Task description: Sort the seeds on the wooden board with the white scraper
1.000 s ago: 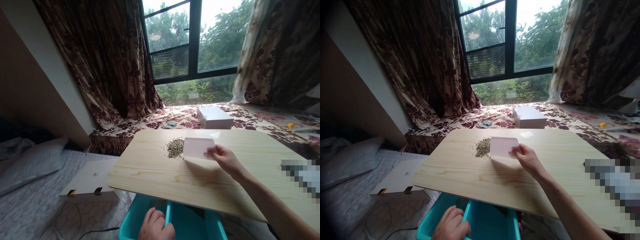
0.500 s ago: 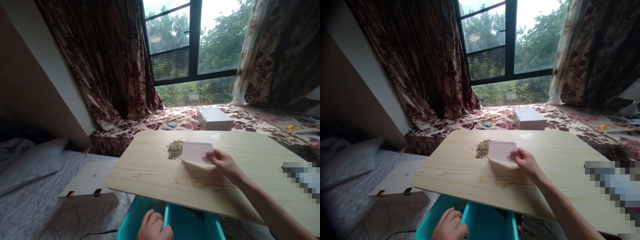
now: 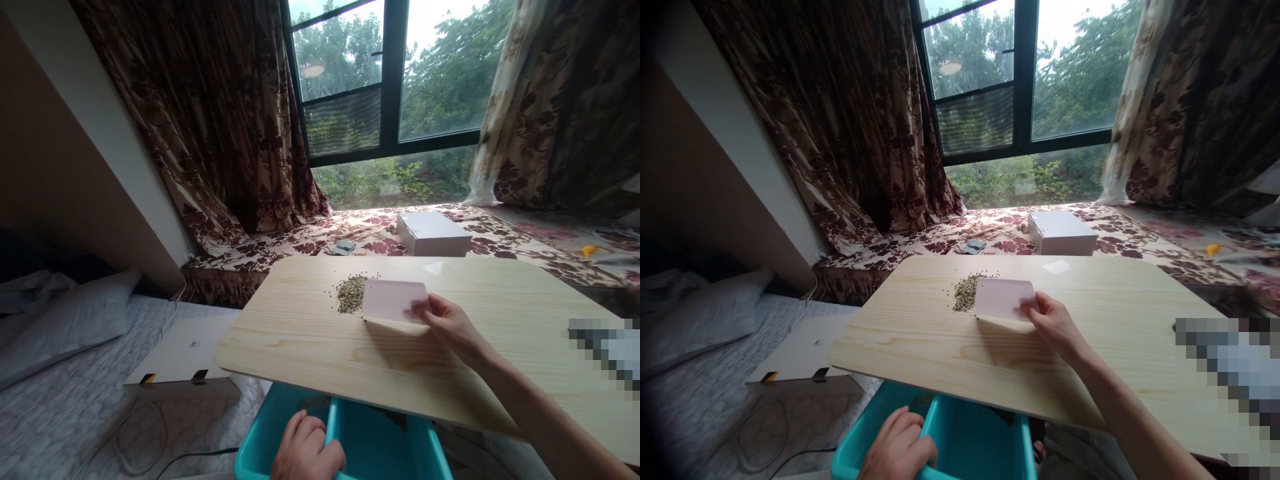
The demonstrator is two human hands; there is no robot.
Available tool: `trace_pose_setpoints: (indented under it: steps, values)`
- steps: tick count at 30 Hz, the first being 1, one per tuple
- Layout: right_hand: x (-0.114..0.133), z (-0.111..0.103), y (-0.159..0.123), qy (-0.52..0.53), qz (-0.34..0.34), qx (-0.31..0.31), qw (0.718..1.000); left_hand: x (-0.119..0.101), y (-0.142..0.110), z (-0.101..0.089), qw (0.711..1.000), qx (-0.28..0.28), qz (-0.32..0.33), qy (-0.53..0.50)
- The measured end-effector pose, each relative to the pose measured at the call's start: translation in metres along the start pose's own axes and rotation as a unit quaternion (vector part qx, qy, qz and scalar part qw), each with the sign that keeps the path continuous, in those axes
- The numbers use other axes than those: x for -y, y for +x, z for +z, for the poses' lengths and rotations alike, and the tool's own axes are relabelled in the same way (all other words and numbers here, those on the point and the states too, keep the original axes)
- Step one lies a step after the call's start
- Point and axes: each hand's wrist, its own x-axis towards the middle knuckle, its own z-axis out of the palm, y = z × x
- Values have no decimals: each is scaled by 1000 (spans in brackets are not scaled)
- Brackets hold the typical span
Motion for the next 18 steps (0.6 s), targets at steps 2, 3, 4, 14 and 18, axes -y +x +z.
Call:
trace_pose_setpoints:
  steps: [2,3,4,14,18]
  values:
    - [-1,0,0,3,-4,-3,1000,1,1,-2,1000,4,-1,1]
    - [-1,1,1,2,-5,-2,1000,1,1,-3,1000,6,-2,2]
    - [-1,0,0,-1,-5,1,1000,1,1,-4,1000,8,-4,2]
    - [8,2,-6,4,0,14,1000,-1,3,-10,999,3,-30,-13]
    - [10,4,-8,10,5,27,1000,-2,4,-10,999,-8,-33,-26]
